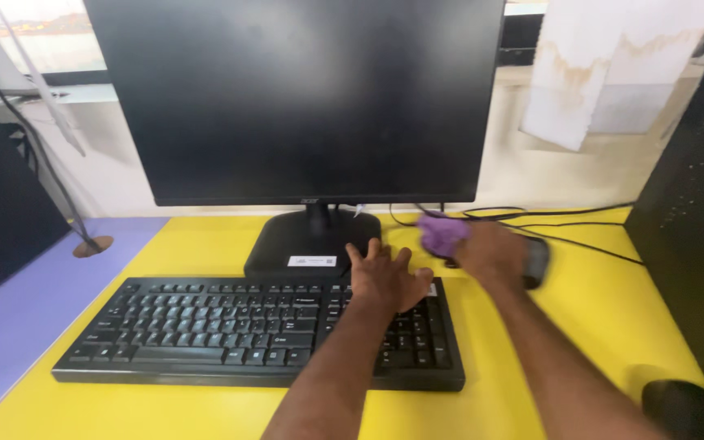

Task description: The person cleans a computer monitor, keyboard, and tower using a purple cloth.

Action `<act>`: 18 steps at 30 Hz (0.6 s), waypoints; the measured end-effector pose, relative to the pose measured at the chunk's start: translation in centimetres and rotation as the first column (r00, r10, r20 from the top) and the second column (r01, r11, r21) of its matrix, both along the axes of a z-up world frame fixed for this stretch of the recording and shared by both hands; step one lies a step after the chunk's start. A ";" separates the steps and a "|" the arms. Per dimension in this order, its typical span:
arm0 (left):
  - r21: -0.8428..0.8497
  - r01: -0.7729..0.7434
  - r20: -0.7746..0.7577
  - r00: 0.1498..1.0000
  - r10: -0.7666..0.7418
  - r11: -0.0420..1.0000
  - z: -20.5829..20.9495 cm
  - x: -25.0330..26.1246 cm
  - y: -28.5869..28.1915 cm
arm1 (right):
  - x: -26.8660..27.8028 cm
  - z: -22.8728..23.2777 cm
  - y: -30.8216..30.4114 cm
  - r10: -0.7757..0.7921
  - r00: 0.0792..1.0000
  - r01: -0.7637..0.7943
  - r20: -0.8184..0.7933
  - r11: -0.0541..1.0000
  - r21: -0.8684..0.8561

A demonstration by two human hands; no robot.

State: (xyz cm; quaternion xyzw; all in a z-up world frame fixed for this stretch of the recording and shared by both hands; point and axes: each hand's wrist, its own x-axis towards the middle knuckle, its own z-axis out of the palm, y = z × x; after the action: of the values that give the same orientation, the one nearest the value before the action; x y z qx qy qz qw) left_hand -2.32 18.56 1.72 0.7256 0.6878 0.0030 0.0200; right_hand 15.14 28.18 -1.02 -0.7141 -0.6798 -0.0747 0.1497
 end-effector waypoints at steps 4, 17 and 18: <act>0.014 0.010 0.053 0.999 -0.010 1.000 0.0 -0.2 0.2 | -4.3 -0.1 1.0 0.332 0.918 -0.359 -0.214 0.928 -0.099; -0.008 -0.018 0.063 0.998 0.019 1.000 0.6 -0.3 -1.0 | 0.6 1.6 -3.6 0.073 0.975 -0.081 -0.212 0.996 -0.030; -0.018 -0.022 0.058 0.998 0.023 1.000 0.7 -0.2 -1.0 | 0.7 1.6 -4.1 0.068 0.972 -0.082 -0.224 0.995 -0.050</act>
State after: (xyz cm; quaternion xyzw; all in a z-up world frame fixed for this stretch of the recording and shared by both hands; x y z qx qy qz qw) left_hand -2.53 17.53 2.46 0.7173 0.6949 0.0184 0.0465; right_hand 15.83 24.07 0.55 -0.6958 -0.6871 0.0313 0.2066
